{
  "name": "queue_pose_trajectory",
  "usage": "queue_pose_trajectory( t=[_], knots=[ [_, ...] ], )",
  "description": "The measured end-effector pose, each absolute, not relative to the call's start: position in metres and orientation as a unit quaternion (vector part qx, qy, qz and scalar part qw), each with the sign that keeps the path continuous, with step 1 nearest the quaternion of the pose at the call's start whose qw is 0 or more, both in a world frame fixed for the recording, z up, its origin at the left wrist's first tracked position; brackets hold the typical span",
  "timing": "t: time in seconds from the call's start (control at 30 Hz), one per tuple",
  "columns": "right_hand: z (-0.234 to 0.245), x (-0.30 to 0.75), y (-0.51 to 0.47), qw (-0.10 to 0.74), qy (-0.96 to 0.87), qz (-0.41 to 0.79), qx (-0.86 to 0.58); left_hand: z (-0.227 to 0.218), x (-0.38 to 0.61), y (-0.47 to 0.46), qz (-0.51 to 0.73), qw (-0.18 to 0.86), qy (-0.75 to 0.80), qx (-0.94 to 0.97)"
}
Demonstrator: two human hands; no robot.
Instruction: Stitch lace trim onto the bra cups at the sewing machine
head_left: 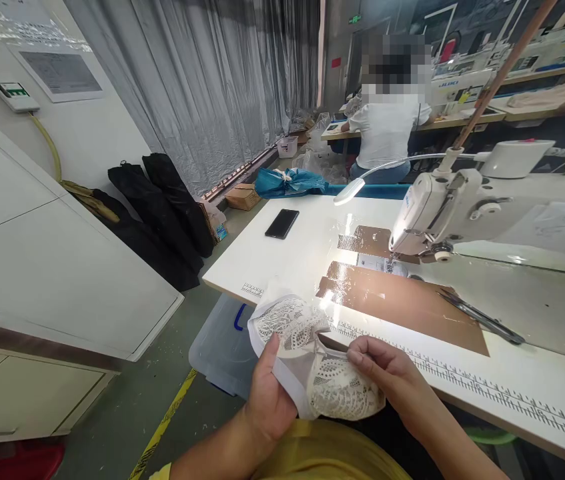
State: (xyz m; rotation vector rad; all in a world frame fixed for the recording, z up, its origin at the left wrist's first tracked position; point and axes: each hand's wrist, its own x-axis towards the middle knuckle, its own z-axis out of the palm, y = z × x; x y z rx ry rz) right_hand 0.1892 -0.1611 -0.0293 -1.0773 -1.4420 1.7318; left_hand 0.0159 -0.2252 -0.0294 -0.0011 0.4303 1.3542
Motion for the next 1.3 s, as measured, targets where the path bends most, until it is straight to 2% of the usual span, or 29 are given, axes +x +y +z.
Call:
queue_pose_trajectory(
  t=[0.27, 0.5, 0.8, 0.93, 1.1, 1.3],
  knots=[
    [-0.029, 0.195, -0.162, 0.281, -0.604, 0.640, -0.384, -0.022, 0.011, -0.224, 0.630, 0.749, 0.204, 0.000],
    [-0.027, 0.206, -0.160, 0.199, -0.668, 0.640, -0.322, -0.021, -0.006, -0.227, 0.643, 0.736, 0.206, 0.042],
    [-0.012, 0.249, -0.156, 0.247, -0.776, 0.468, -0.344, -0.009, -0.036, -0.227, 0.669, 0.714, 0.142, 0.149],
    [-0.014, 0.265, -0.155, 0.242, -0.776, 0.439, -0.381, -0.003, -0.049, -0.227, 0.688, 0.691, 0.112, 0.191],
    [-0.013, 0.268, -0.152, 0.306, -0.723, 0.491, -0.378, 0.007, -0.061, -0.227, 0.707, 0.669, 0.123, 0.195],
    [-0.001, 0.242, -0.160, 0.442, -0.484, 0.649, -0.386, 0.007, -0.049, -0.223, 0.750, 0.618, 0.157, 0.176]
  ],
)
